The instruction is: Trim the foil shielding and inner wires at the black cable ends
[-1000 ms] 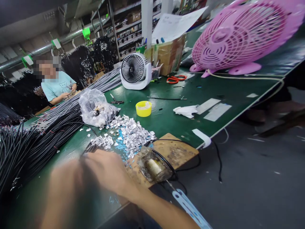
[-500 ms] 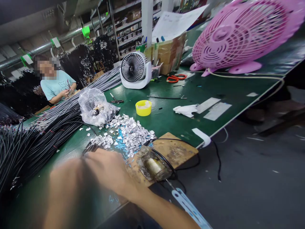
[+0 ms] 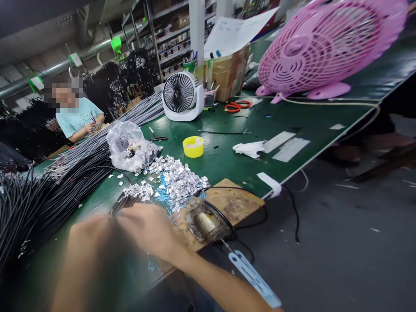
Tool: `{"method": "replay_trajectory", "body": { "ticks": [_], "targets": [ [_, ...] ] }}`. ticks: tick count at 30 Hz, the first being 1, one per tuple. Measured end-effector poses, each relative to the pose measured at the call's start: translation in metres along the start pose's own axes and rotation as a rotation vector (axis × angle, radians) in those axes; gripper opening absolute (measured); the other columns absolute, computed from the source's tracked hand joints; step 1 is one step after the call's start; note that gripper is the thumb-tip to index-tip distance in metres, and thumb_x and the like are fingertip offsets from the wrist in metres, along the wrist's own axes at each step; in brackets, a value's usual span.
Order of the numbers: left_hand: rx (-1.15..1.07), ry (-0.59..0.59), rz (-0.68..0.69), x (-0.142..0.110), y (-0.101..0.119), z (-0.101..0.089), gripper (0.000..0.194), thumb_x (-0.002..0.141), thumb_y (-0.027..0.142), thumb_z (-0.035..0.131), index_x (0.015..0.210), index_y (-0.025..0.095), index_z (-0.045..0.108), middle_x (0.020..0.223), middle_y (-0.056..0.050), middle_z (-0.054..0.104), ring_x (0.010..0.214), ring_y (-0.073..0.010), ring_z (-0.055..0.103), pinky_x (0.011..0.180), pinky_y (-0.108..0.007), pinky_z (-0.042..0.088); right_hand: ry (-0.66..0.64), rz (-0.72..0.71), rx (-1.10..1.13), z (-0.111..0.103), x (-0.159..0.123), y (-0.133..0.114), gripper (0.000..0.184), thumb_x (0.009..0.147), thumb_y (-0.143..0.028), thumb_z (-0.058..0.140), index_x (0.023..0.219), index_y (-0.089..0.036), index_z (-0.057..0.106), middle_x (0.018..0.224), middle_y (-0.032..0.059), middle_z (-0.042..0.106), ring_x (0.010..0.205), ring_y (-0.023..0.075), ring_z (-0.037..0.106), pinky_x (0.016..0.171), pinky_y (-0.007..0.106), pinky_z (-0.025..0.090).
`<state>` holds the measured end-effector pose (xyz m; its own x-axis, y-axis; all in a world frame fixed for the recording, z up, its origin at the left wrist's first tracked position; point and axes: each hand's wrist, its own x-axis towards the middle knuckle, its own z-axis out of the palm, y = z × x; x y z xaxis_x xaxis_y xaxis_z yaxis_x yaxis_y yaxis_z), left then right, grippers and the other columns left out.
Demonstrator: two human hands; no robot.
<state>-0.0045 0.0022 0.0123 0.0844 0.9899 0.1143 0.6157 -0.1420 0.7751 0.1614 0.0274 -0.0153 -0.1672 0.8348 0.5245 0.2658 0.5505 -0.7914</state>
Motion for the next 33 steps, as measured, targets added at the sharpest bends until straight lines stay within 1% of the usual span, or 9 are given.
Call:
{"method": "replay_trajectory", "body": {
  "ticks": [3, 5, 7, 9, 12, 20, 23, 28, 33],
  "targets": [
    [0.040, -0.115, 0.032, 0.000, 0.004, 0.002, 0.028, 0.090, 0.036, 0.047, 0.087, 0.011, 0.059, 0.069, 0.002, 0.058, 0.054, -0.0067, 0.054, 0.049, -0.020, 0.047, 0.134, 0.010, -0.063, -0.009, -0.010, -0.003, 0.020, 0.084, -0.036, 0.058, 0.088, -0.018, 0.068, 0.076, 0.0032, 0.067, 0.068, 0.0160, 0.062, 0.060, 0.024, 0.048],
    [0.078, -0.200, 0.076, -0.002, 0.010, 0.005, 0.028, 0.090, 0.035, 0.048, 0.079, 0.011, 0.059, 0.067, 0.003, 0.058, 0.056, -0.0076, 0.055, 0.053, -0.022, 0.047, 0.151, -0.015, -0.182, -0.018, -0.021, -0.008, 0.019, 0.083, -0.031, 0.059, 0.093, -0.017, 0.066, 0.077, 0.0041, 0.065, 0.067, 0.0161, 0.061, 0.059, 0.024, 0.046],
    [0.119, -0.295, 0.134, -0.003, 0.016, 0.010, 0.030, 0.089, 0.031, 0.049, 0.069, 0.012, 0.060, 0.060, 0.003, 0.058, 0.054, -0.0083, 0.055, 0.052, -0.021, 0.045, 0.044, -0.029, -0.332, -0.026, -0.031, -0.015, 0.013, 0.082, -0.018, 0.057, 0.091, -0.016, 0.066, 0.077, 0.0043, 0.063, 0.066, 0.0154, 0.059, 0.057, 0.024, 0.044],
    [0.162, -0.384, 0.198, -0.005, 0.020, 0.013, 0.029, 0.088, 0.025, 0.049, 0.063, 0.015, 0.062, 0.058, 0.001, 0.062, 0.054, -0.0101, 0.056, 0.053, -0.021, 0.043, -0.140, -0.013, -0.434, -0.034, -0.039, -0.023, 0.015, 0.076, -0.007, 0.055, 0.078, -0.017, 0.066, 0.073, 0.0035, 0.062, 0.064, 0.0145, 0.058, 0.055, 0.023, 0.040],
    [0.224, -0.491, 0.300, -0.009, 0.020, 0.017, 0.026, 0.085, 0.018, 0.049, 0.067, 0.019, 0.067, 0.067, -0.001, 0.069, 0.063, -0.0137, 0.062, 0.061, -0.024, 0.045, -0.359, -0.001, -0.456, -0.043, -0.044, -0.034, 0.020, 0.068, 0.001, 0.055, 0.062, -0.016, 0.062, 0.064, 0.0017, 0.059, 0.060, 0.0135, 0.056, 0.052, 0.023, 0.036],
    [0.331, -0.735, 0.480, -0.013, 0.000, 0.023, 0.020, 0.090, 0.031, 0.049, 0.094, 0.016, 0.061, 0.095, -0.004, 0.063, 0.081, -0.0126, 0.060, 0.074, -0.031, 0.051, -0.675, -0.183, -0.712, -0.039, -0.049, -0.046, 0.012, 0.061, -0.006, 0.065, 0.052, -0.014, 0.066, 0.048, 0.0046, 0.059, 0.049, 0.0159, 0.050, 0.045, 0.027, 0.027],
    [0.327, -0.836, 0.496, -0.015, -0.006, 0.024, 0.021, 0.090, 0.032, 0.048, 0.098, 0.017, 0.061, 0.099, -0.005, 0.062, 0.081, -0.0129, 0.060, 0.072, -0.030, 0.052, -0.744, -0.133, -0.635, -0.034, -0.049, -0.049, 0.008, 0.058, -0.007, 0.069, 0.053, -0.013, 0.067, 0.044, 0.0014, 0.056, 0.042, 0.0116, 0.042, 0.041, 0.024, 0.026],
    [0.303, -0.934, 0.487, -0.014, -0.011, 0.018, 0.024, 0.089, 0.033, 0.049, 0.100, 0.015, 0.061, 0.103, -0.003, 0.061, 0.086, -0.0169, 0.060, 0.074, -0.032, 0.051, -0.712, 0.174, -0.254, -0.034, -0.044, -0.046, 0.019, 0.058, 0.003, 0.062, 0.049, -0.013, 0.061, 0.039, -0.0096, 0.038, 0.038, 0.0051, 0.029, 0.037, 0.017, 0.025],
    [0.286, -1.050, 0.455, -0.003, -0.010, 0.017, 0.029, 0.088, 0.032, 0.052, 0.109, 0.014, 0.057, 0.107, -0.006, 0.060, 0.089, -0.0181, 0.060, 0.075, -0.036, 0.052, -0.755, 0.160, 0.035, -0.037, -0.040, -0.037, 0.015, 0.060, 0.005, 0.060, 0.057, -0.009, 0.065, 0.040, -0.0118, 0.033, 0.039, 0.0028, 0.028, 0.038, 0.014, 0.025]
  ]
}}
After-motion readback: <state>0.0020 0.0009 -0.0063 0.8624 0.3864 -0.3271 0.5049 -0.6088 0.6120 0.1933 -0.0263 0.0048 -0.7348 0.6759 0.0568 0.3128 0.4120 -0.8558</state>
